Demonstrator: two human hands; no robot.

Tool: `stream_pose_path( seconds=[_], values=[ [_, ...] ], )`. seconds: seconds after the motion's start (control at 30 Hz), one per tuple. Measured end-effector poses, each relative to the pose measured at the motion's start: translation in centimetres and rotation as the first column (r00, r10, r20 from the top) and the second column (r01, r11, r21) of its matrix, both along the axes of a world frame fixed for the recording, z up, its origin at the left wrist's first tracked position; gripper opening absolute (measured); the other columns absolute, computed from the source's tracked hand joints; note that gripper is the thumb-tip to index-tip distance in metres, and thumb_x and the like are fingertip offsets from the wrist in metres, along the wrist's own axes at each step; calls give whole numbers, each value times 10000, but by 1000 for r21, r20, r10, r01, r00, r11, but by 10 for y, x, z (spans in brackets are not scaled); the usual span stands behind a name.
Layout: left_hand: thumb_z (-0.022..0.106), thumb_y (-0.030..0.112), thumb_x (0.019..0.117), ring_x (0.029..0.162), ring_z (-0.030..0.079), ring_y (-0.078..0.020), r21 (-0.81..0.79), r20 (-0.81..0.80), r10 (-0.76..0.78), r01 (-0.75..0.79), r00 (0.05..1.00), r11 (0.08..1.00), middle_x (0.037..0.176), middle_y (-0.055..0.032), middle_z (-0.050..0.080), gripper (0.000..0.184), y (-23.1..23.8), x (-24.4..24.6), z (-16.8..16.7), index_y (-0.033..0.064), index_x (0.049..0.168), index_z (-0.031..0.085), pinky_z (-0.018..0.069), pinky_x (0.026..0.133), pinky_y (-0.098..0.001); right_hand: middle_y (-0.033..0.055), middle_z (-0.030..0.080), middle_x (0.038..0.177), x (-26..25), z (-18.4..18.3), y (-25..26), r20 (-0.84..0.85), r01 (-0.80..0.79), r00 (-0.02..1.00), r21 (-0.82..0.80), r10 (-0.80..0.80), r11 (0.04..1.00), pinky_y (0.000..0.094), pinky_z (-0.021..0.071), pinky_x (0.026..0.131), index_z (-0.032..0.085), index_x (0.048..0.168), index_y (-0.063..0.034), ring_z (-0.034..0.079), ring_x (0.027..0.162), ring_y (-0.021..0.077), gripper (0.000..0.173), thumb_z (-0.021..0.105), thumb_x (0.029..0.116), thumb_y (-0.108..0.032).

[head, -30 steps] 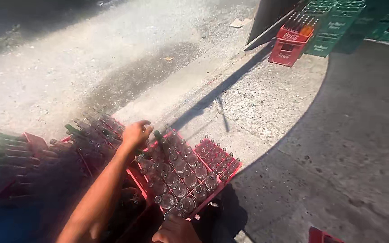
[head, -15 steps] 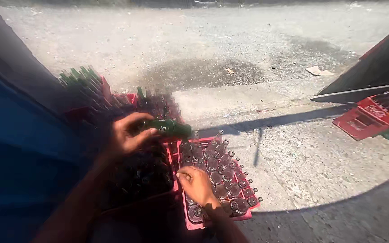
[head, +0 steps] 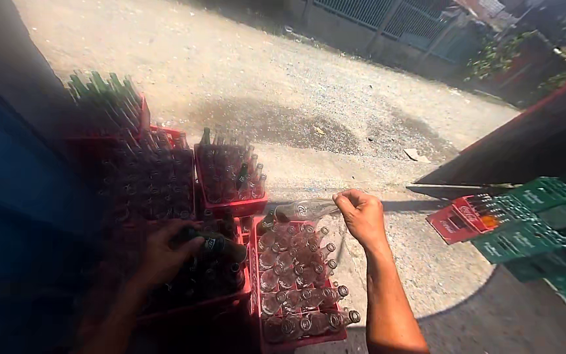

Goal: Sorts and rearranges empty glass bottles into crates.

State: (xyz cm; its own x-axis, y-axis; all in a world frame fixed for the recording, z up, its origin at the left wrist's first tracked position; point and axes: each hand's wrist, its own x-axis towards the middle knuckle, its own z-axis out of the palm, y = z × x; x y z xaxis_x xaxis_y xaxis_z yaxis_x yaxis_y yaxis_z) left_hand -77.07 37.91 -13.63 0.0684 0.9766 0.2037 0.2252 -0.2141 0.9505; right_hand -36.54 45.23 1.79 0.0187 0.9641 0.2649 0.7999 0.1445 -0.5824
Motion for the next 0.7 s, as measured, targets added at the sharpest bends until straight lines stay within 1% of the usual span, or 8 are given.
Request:
stream_pose_path(
  seconds=[0.03, 0.1, 0.17, 0.27, 0.4, 0.5, 0.6, 0.7],
  values=[
    [714, 372, 931, 834, 692, -119, -64, -151, -42, 33, 988, 997, 1028, -25, 730, 363, 8, 14, -10, 122, 1193, 705, 599, 759, -342, 23, 599, 627, 8, 3, 3, 33, 36, 999, 63, -38, 997, 426, 446, 498, 739, 936, -126, 521, 506, 162, 217, 637, 1000, -306],
    [677, 458, 925, 888, 690, -243, -224, -452, -193, 98, 871, 970, 1018, -77, 732, 421, 24, 44, -27, 192, 1250, 701, 550, 828, -523, 61, 621, 649, 17, -14, 19, 137, 72, 987, 90, -84, 993, 510, 476, 544, 737, 947, -103, 573, 551, 228, 248, 634, 995, -323],
    [658, 457, 946, 978, 684, -329, -328, -554, -307, 135, 774, 935, 1056, -103, 724, 492, 32, 65, -39, 246, 1389, 618, 506, 890, -627, 123, 685, 749, 28, -51, 44, 251, 85, 966, -61, -67, 995, 615, 517, 674, 740, 968, -86, 667, 704, 323, 295, 621, 992, -355],
    [601, 404, 992, 902, 679, -221, -186, -464, -86, -3, 882, 982, 1057, -58, 712, 464, 30, 51, -41, 229, 1421, 597, 558, 839, -486, 195, 732, 1080, 52, -107, 84, 358, 103, 930, -461, 78, 881, 667, 497, 926, 748, 1130, -82, 685, 1061, 396, 366, 609, 1001, -396],
    [552, 348, 1019, 845, 680, -189, -119, -353, 260, -319, 899, 940, 1012, -71, 723, 365, 6, 3, -41, 143, 1293, 680, 566, 793, -446, 172, 667, 1308, 23, -148, 105, 474, 103, 858, -537, 198, 838, 609, 471, 1030, 703, 1292, -153, 595, 1270, 372, 390, 582, 1015, -399],
    [545, 370, 1012, 889, 691, -197, -94, -432, 343, -420, 834, 903, 1015, -62, 732, 352, -6, -14, -52, 154, 1232, 715, 561, 847, -484, 143, 679, 1250, -37, -167, 108, 488, -25, 834, -435, 258, 900, 572, 470, 987, 724, 1251, -187, 577, 1248, 355, 479, 546, 1001, -555],
    [530, 399, 1017, 1015, 683, -213, -19, -520, 367, -440, 771, 898, 1057, -40, 742, 362, 0, -8, -56, 170, 1206, 736, 476, 1018, -527, 187, 693, 1241, -79, -187, 119, 519, -49, 731, -608, 443, 793, 642, 472, 976, 716, 1221, -131, 605, 1243, 397, 680, 408, 998, -694],
    [551, 432, 998, 1104, 671, -222, 15, -629, 297, -371, 718, 929, 1096, -20, 748, 363, 18, 3, -62, 202, 1206, 741, 378, 1131, -526, 227, 700, 1178, -94, -197, 129, 528, -110, 572, -709, 627, 697, 663, 408, 1048, 710, 1163, -52, 634, 1176, 411, 727, 468, 970, -710]
  ],
)
